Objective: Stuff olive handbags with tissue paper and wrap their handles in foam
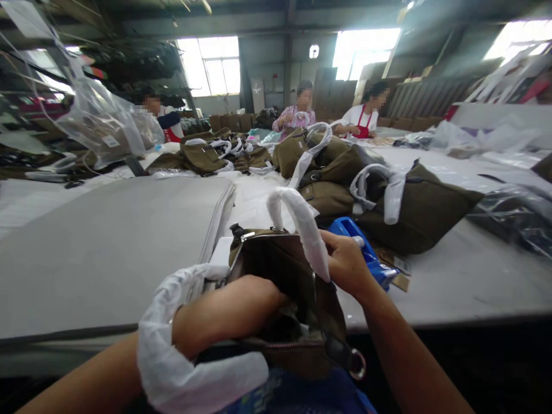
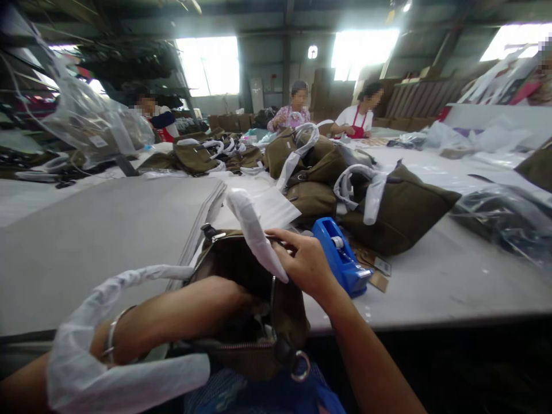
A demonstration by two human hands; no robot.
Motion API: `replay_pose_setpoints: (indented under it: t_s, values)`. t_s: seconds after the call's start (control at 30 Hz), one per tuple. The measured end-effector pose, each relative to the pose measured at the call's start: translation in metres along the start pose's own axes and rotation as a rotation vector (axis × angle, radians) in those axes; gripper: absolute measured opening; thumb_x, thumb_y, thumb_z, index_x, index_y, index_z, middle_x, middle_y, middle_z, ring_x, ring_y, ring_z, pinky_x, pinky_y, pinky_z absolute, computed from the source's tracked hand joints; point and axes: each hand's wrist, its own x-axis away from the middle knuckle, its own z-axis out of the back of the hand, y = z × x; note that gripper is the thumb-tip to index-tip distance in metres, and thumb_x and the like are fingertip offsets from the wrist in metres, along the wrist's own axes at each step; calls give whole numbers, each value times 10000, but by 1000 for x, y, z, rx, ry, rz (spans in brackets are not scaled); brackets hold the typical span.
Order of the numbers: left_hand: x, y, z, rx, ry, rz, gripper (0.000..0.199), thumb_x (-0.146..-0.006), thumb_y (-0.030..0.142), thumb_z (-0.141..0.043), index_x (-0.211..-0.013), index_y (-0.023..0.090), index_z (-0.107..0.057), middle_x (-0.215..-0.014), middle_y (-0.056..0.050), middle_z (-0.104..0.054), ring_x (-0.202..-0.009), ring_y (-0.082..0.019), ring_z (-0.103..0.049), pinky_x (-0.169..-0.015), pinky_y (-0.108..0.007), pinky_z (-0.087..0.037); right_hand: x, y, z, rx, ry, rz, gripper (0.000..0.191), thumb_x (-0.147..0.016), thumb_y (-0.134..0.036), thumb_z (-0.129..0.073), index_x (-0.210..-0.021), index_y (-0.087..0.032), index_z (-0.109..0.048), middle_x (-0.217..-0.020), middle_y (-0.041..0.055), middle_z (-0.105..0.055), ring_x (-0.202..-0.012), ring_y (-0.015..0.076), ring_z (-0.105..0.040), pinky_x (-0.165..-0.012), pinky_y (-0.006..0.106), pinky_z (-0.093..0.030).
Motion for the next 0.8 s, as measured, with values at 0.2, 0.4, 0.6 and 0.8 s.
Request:
replay_pose_setpoints:
  t_s: [0.2, 0.4, 0.6, 0.8]
  values:
    - [19, 3, 47, 44, 351, -39, 158, -991, 248, -568, -1025, 221, -720, -949, 13, -795, -803, -137, -753, -737, -182, -580, 1, 22, 0, 56, 183, 72, 447, -896, -178, -498, -1292, -230, -699, -1473, 65, -583, -1341, 252, -560, -1147, 405, -430]
    - [73, 21, -9, 101, 802, -19, 210, -1013, 359, -514, -1144, 254, -641, -911, -52, -741, -891, -196, -725, -792, -274, -632, 4, 35, -10, 67, 331, -17, 336, -928, -237, -485, -1092, -238, -778, -1519, 68, -525, -1372, 300, -521, -1155, 485, -407]
    - [54, 18, -45, -178, 570, 52, 567, -956, 324, -619, -1477, 213, -425, -1655, -187, -276, -1527, -365, -294, -1115, -545, -488, 8, 14, -19, 65, 267, 120, 257, -998, -328, -511, -1026, -190, -725, -1562, 135, -450, -1174, 263, -635, -920, 403, -559]
    - [60, -18, 4, -322, 653, 139, 273, -931, 168, -625, -1185, 256, -672, -1467, -91, -581, -1412, -322, -494, -1133, -544, -472, 15, 3, -15, 368, 65, 465, 170, -914, -317, -716, -1028, -211, -650, -1396, 92, -635, -1328, 326, -507, -1089, 513, -445]
